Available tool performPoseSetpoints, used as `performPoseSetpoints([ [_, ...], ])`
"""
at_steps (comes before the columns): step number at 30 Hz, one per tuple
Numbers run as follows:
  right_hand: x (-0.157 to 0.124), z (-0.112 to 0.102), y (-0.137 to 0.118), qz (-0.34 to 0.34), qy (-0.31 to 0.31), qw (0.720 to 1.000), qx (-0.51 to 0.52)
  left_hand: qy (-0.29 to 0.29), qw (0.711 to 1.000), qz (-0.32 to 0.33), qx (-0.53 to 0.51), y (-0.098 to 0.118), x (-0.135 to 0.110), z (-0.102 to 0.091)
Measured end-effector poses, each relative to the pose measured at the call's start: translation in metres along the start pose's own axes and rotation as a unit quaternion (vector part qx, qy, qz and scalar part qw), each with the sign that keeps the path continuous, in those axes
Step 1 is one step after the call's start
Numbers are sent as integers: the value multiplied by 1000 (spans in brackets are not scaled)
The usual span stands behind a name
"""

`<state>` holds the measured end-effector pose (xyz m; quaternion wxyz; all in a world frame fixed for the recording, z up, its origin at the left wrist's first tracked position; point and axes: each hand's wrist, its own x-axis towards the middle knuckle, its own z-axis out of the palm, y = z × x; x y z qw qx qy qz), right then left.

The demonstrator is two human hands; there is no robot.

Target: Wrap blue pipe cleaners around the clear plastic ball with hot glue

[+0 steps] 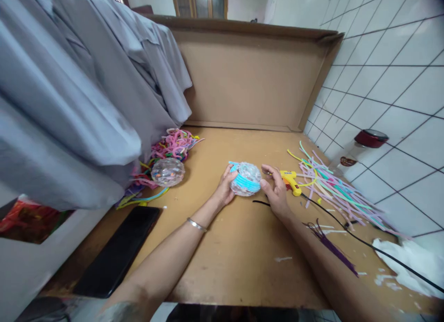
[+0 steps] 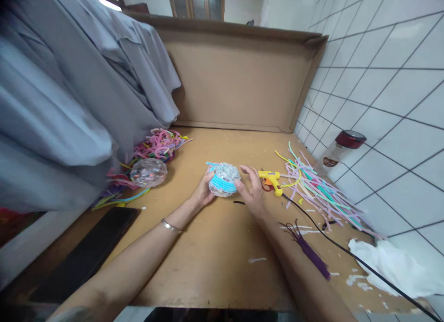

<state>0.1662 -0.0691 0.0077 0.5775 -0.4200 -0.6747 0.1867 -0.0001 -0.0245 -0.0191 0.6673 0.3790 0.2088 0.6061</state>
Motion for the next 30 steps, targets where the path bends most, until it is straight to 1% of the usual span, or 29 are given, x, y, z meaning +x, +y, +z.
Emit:
performPoseSetpoints([
  [2,-2,4,3,33,-41,998,32,2,999,-22,-43,2,0,2],
  [4,-4,9,5,74,-81,991,79,-9,997,-40,-69,5,-1,4],
  [7,-5,13,4,130,-118,970,167,-19,991,-75,-108,10,-1,4],
  [9,-4,14,2,153,-138,953,222,-20,985,-107,-132,12,-1,3],
  [12,-2,15,0,173,-145,937,265,-31,976,-149,-154,14,-2,2],
  [16,-1,16,0,184,-126,938,265,-39,971,-166,-166,14,-3,3],
  [21,-2,22,5,165,-123,949,240,-13,971,-162,-176,15,-3,6],
  [24,-7,27,7,128,-88,973,172,10,967,-169,-190,17,-2,8],
  [27,-12,29,5,52,-30,998,36,37,964,-164,-206,20,-2,9],
  [28,-14,29,3,20,-13,1000,-11,44,963,-163,-209,20,-2,10],
  [30,-15,28,-1,-44,18,995,-83,54,962,-165,-212,20,-2,11],
])
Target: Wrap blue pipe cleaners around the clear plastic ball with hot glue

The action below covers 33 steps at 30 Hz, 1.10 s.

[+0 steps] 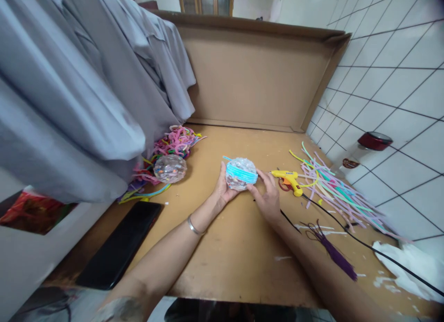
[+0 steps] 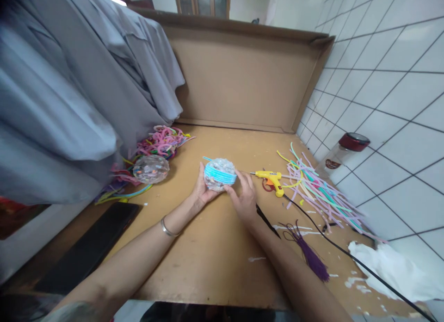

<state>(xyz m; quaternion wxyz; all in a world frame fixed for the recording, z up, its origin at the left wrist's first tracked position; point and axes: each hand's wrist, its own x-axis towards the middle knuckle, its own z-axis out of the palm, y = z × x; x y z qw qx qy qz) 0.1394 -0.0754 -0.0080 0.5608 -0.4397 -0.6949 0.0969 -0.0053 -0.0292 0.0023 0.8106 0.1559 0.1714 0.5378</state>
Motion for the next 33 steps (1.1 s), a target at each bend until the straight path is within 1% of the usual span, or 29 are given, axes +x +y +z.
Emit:
performPoseSetpoints([
  [3,0,-2,-6,-71,36,995,-58,-1,1000,-4,0,-1,0,-1],
  [5,1,-3,-7,-100,52,991,-75,-5,1000,-10,2,-2,1,-2],
  [7,1,-3,-6,-111,58,989,-78,-7,1000,-20,9,-2,1,-3],
  [10,2,-3,-2,-96,57,992,-66,-12,999,-11,32,-3,3,-5],
  [13,3,-4,2,-69,55,995,-48,-34,996,42,74,-3,3,-8],
  [16,5,-5,3,-51,55,997,-33,-67,985,99,123,-2,1,-8],
  [17,6,-6,4,-47,53,997,-32,-70,981,118,138,-3,0,-7],
  [19,6,-6,3,-44,46,997,-36,-51,972,161,166,-4,-2,-5],
  [22,4,-5,2,-44,41,998,-37,7,951,231,205,-7,-4,-2],
  [24,4,-4,0,-35,48,998,-31,28,937,258,234,-10,-4,-2],
  [26,4,-4,-2,-29,56,998,-27,30,923,277,265,-12,-5,-2],
  [29,5,-5,-6,-46,61,997,-21,26,903,301,306,-14,-7,-2],
  [33,5,-6,-10,-71,65,995,-14,23,887,318,333,-14,-10,2],
])
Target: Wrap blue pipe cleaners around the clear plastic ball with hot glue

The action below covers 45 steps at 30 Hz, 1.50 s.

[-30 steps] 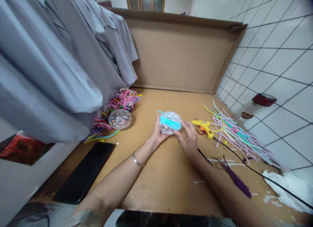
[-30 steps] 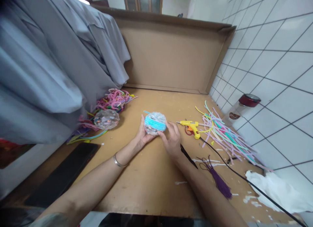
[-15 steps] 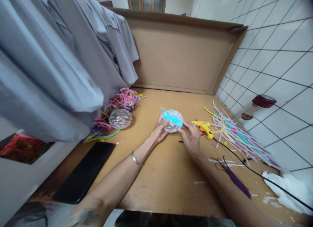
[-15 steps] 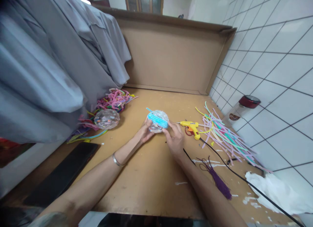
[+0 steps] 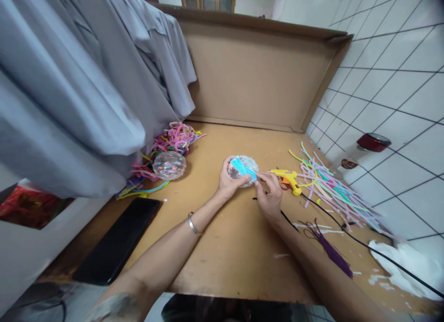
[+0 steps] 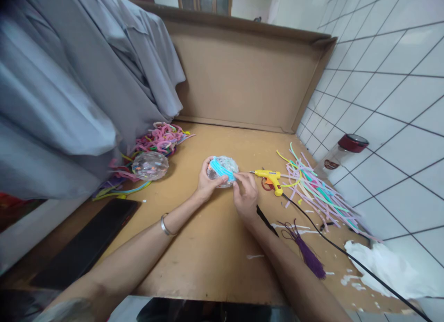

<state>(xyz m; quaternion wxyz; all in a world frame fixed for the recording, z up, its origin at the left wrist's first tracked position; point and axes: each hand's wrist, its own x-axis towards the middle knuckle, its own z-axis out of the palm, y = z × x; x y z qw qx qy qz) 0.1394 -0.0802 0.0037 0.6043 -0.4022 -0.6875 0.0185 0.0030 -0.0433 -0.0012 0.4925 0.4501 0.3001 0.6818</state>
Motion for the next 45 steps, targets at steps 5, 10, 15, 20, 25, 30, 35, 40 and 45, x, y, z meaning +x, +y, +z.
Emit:
performPoseSetpoints([
  [5,-2,-1,1,2,-9,1000,-9,-5,1000,1,2,5,0,1],
  [10,-3,-2,5,-12,-7,1000,-4,-2,1000,-8,-2,6,-2,2],
  [15,-3,-3,5,-3,-13,1000,-20,-3,1000,-19,-11,4,-2,1],
  [20,-3,-2,4,-4,-9,1000,-9,-8,1000,-18,0,1,-1,0],
  [25,-3,-2,3,-14,-3,1000,-14,-20,1000,-21,4,2,0,0],
  [30,-2,-5,3,-22,-17,999,-22,-43,998,-32,10,4,0,0],
  [35,-2,-4,2,-38,-32,998,-27,-53,998,-7,33,1,1,-2],
  [40,-4,-1,0,4,-38,999,-18,-55,996,16,75,-4,2,-7],
  [45,-4,0,-1,24,-11,999,-42,-89,987,40,128,-8,0,-8],
])
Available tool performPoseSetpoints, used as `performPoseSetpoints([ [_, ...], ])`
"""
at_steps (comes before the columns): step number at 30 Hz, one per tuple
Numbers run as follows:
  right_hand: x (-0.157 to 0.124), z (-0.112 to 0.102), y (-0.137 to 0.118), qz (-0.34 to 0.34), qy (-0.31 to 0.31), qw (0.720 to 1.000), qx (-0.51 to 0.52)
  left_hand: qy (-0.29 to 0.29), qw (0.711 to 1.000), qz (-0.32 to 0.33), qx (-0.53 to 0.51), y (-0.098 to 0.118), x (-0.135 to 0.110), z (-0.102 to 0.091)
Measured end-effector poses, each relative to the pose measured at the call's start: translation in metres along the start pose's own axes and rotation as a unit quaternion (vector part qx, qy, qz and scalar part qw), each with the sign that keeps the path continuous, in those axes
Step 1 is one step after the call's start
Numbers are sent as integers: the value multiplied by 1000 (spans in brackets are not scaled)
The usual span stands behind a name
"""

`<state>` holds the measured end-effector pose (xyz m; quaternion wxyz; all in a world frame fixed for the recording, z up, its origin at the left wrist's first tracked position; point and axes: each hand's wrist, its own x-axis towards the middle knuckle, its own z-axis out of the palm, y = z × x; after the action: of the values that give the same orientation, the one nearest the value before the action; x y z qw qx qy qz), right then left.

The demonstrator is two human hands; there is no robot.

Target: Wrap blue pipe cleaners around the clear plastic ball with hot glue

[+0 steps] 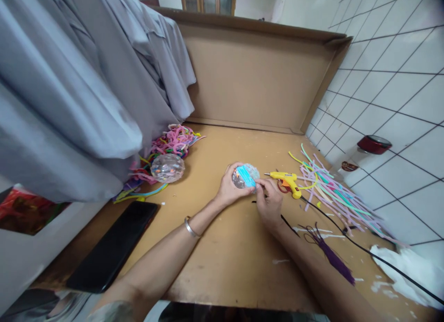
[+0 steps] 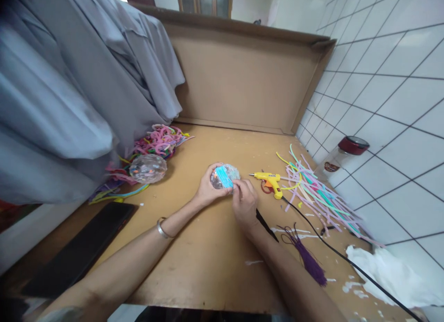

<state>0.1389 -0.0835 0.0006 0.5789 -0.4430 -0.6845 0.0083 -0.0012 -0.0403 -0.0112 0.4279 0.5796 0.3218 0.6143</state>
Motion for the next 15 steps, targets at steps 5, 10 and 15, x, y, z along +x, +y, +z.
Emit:
performPoseSetpoints([
  [5,-1,0,-1,-7,-9,1000,-2,16,1000,10,18,4,0,1],
  [10,-6,2,0,17,-26,999,-23,3,991,71,114,4,1,-2],
  [15,-7,5,0,64,-28,997,-13,-12,972,119,201,-2,3,-5],
])
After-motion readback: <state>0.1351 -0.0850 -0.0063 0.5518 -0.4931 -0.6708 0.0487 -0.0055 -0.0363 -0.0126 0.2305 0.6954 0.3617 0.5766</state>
